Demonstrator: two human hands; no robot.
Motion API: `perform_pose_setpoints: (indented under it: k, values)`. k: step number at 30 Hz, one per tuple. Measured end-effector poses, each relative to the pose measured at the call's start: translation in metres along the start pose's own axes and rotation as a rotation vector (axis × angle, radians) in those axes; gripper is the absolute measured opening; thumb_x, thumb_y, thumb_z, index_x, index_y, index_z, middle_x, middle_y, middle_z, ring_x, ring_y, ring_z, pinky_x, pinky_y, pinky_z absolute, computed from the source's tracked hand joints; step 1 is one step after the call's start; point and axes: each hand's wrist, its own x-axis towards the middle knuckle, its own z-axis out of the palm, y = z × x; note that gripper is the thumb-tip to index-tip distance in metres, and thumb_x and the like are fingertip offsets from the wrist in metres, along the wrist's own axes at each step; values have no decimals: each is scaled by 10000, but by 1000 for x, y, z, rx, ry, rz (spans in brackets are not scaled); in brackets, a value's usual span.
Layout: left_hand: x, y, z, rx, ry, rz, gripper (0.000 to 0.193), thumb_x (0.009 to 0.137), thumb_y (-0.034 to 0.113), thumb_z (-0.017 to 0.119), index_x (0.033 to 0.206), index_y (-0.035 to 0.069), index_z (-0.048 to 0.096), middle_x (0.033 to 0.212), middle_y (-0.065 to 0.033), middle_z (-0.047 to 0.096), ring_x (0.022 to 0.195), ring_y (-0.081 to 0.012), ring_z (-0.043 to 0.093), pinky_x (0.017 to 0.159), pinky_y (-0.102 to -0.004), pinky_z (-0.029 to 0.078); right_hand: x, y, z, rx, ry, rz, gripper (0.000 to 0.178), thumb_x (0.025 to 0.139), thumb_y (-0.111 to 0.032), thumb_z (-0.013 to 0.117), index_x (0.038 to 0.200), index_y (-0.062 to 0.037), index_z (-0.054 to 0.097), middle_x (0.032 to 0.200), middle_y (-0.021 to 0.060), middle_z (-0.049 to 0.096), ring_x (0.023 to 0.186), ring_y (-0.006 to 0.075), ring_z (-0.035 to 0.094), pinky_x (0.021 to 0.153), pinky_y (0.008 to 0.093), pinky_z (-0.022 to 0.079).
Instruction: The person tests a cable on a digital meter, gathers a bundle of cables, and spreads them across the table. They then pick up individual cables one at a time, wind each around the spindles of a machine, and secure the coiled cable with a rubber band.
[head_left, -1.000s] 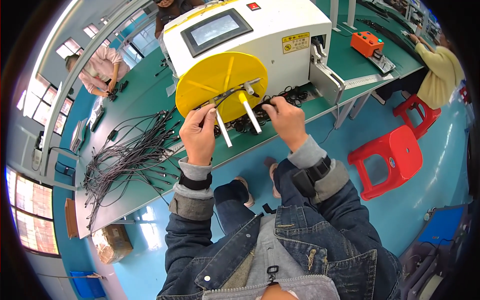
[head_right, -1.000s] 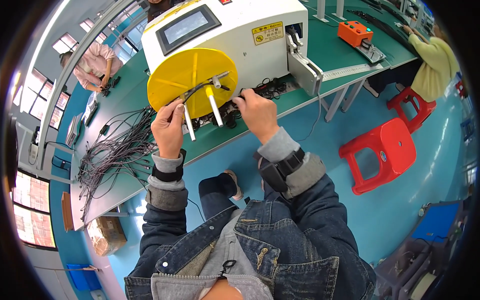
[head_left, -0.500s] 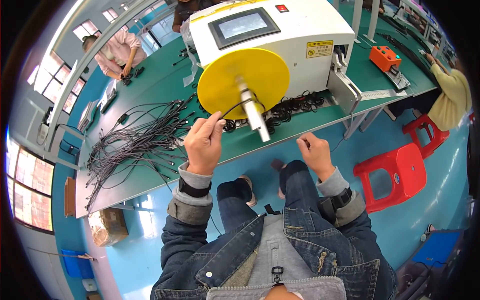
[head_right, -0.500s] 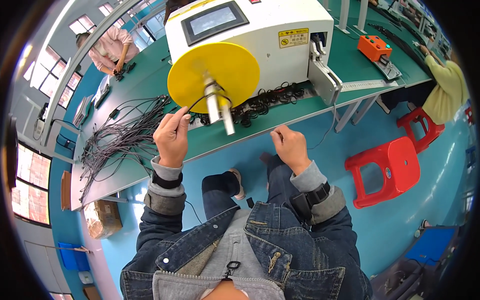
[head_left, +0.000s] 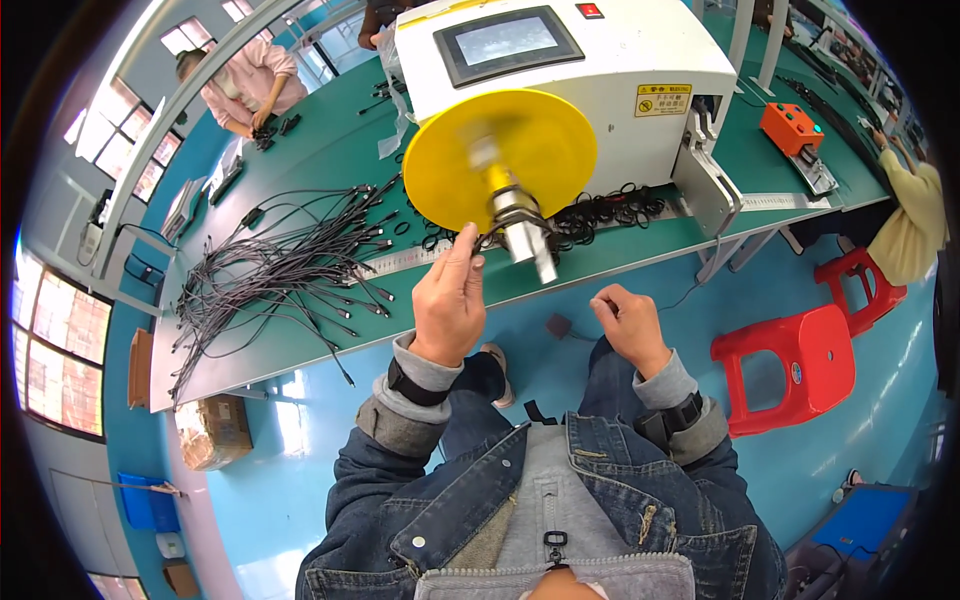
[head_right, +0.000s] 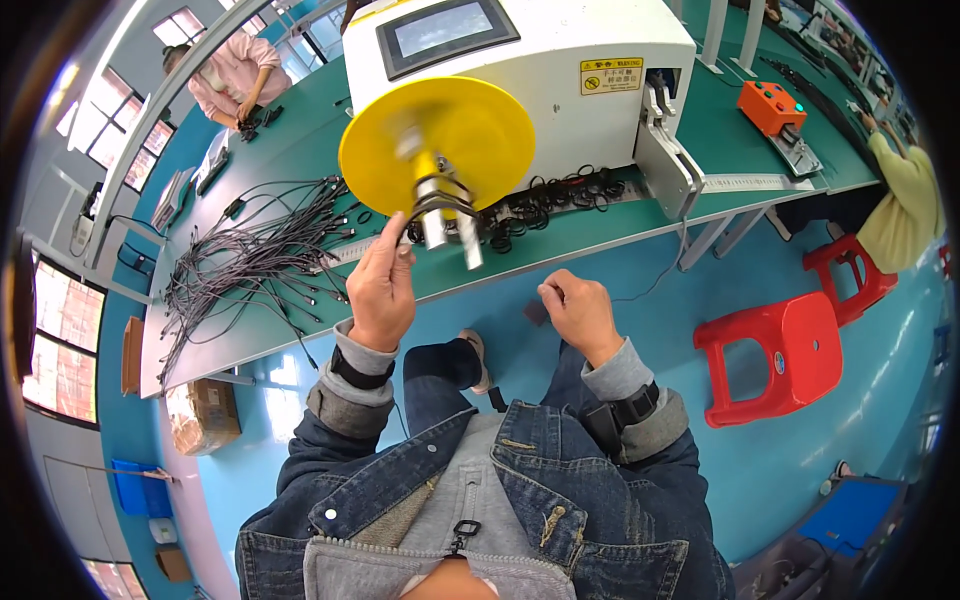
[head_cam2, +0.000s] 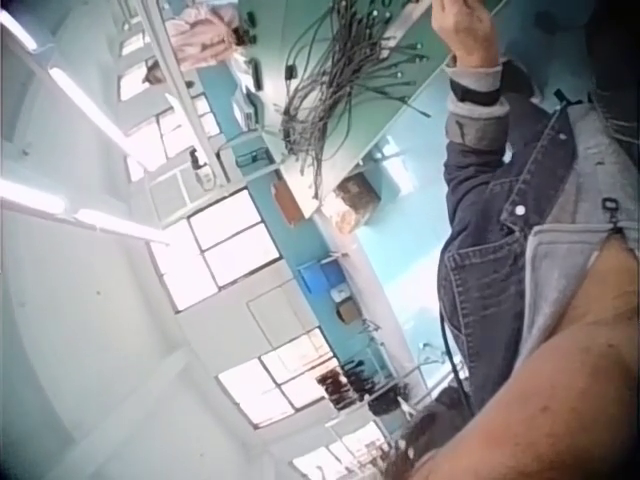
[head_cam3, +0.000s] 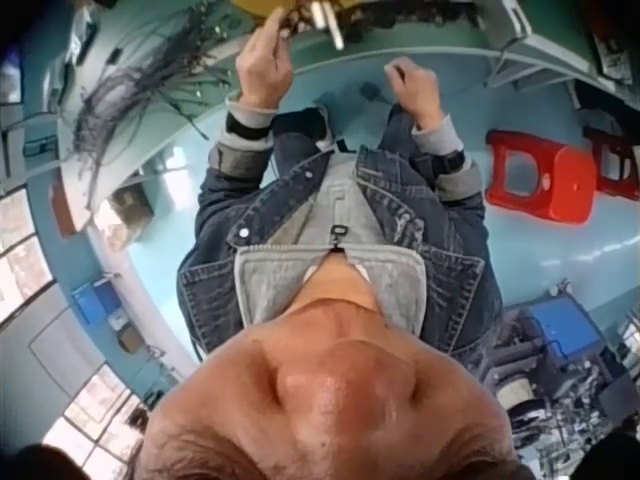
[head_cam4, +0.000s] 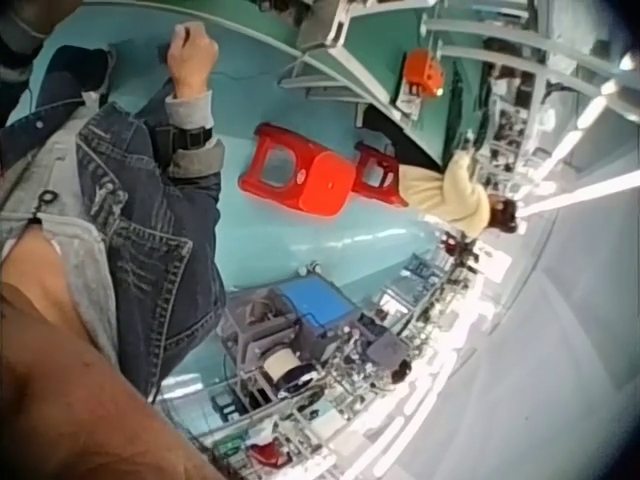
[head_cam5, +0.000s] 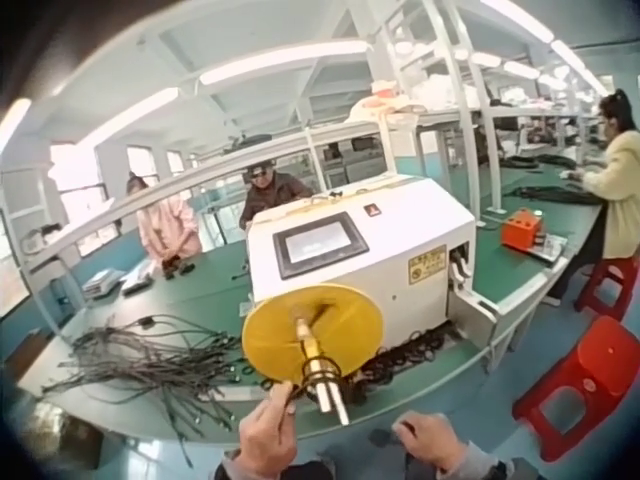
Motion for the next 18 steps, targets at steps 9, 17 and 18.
perform_pose_setpoints:
  k: [9, 17, 18]
  values:
    - [44, 48, -9, 444, -285, 191, 370, 755, 69, 540, 1103, -53, 518, 704, -105, 491, 556, -228, 516, 509, -295, 443, 26, -56, -10, 145, 42, -89, 73, 760, -84, 627, 781, -32, 581, 603, 114, 584, 523, 225, 582, 488, 303, 449]
    - [48, 60, -1, 458, -222, 257, 344, 761, 116, 520, 1045, -78, 520, 765, -112, 488, 649, -207, 533, 513, -268, 449, 58, -82, -4, 264, 216, -262, 254, 734, -44, 640, 956, 1, 525, 632, 66, 563, 505, 168, 545, 488, 274, 454]
    - [49, 63, -2, 504, -276, 212, 334, 768, 121, 518, 1031, -86, 518, 799, -127, 504, 673, -205, 541, 519, -262, 454, 58, -82, -4, 299, 169, -211, 292, 723, -51, 649, 977, 4, 516, 680, 73, 569, 549, 166, 556, 504, 273, 459]
